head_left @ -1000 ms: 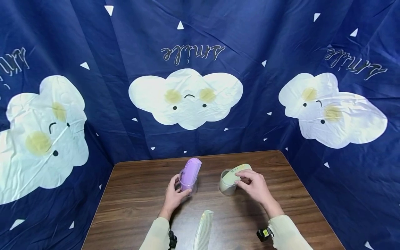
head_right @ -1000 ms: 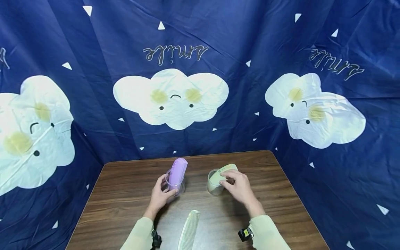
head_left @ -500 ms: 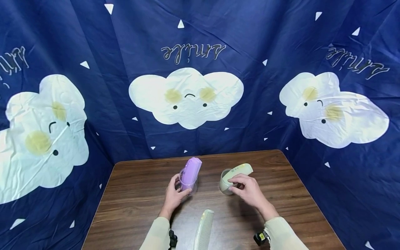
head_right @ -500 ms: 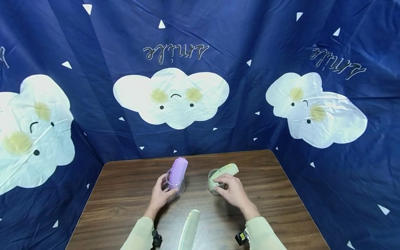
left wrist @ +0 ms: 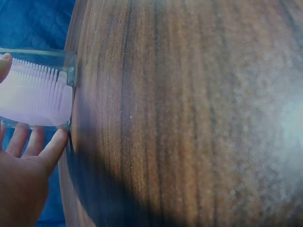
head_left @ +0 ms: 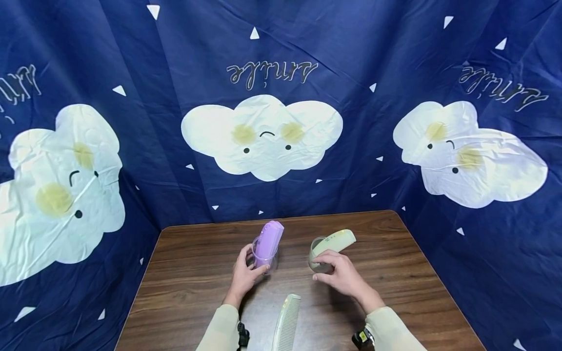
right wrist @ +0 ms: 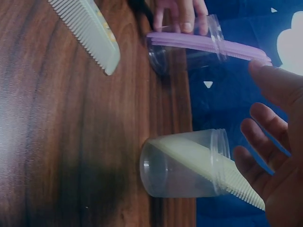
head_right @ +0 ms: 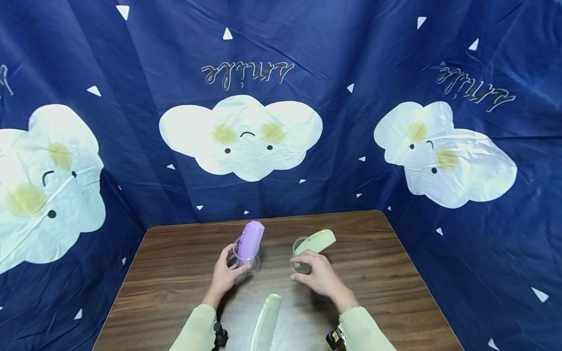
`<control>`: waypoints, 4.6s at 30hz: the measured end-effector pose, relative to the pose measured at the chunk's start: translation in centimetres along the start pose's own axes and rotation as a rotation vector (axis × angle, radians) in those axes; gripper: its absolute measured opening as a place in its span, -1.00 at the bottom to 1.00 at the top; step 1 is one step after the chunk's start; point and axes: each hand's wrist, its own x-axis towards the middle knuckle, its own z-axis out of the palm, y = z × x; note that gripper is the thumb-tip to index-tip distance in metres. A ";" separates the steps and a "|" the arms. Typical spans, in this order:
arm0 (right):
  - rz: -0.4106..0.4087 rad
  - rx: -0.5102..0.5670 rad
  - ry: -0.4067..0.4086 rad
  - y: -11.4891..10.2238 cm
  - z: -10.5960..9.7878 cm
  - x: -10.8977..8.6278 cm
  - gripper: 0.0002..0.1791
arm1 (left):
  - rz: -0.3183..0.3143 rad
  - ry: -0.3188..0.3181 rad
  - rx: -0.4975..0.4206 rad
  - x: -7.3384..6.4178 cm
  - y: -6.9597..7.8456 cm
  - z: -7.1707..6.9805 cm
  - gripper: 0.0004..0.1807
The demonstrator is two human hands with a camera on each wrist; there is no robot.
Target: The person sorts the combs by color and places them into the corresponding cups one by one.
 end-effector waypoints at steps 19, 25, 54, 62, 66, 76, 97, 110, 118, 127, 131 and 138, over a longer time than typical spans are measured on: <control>0.022 0.042 -0.164 0.6 3.1 -1.0 -0.45 | -0.013 0.000 -0.008 0.0 0.1 -0.1 -0.06; 0.088 0.029 -0.257 0.4 4.1 -1.4 -0.44 | -0.009 -0.003 -0.011 0.0 0.2 -0.1 -0.02; 0.085 -0.022 -0.378 0.3 8.7 -2.2 -0.32 | -0.007 -0.017 -0.002 0.0 0.3 -0.2 -0.03; 0.067 -0.064 -0.406 0.0 9.1 -2.2 -0.36 | -0.007 -0.013 -0.007 0.0 0.3 -0.2 -0.04; 0.082 -0.065 -0.423 -0.1 9.4 -2.2 -0.37 | 0.001 -0.011 -0.004 0.1 0.2 -0.1 -0.04; 0.066 -0.087 -0.384 0.3 10.0 -2.6 -0.39 | -0.012 -0.014 -0.012 0.1 0.1 -0.2 -0.03; 0.144 -0.125 -0.380 0.1 10.6 -3.2 -0.45 | -0.008 -0.014 0.000 0.0 0.0 -0.2 -0.04; 0.203 -0.041 -0.344 0.7 10.7 -3.0 -0.54 | 0.023 0.005 0.003 -0.1 0.0 -0.1 -0.05; 0.252 0.055 -0.324 1.0 10.4 -3.1 -0.58 | 0.028 0.011 0.024 -0.3 0.1 -0.1 -0.05; 0.174 0.078 -0.273 0.6 9.6 -2.9 -0.58 | -0.025 -0.002 -0.008 -0.2 0.5 -0.1 -0.03; 0.199 0.118 -0.248 0.5 9.2 -2.7 -0.63 | -0.023 -0.005 -0.002 -0.1 0.4 -0.1 -0.04; 0.334 0.353 -0.280 0.2 8.5 -2.3 -0.75 | -0.018 0.001 -0.005 -0.1 0.2 -0.1 -0.05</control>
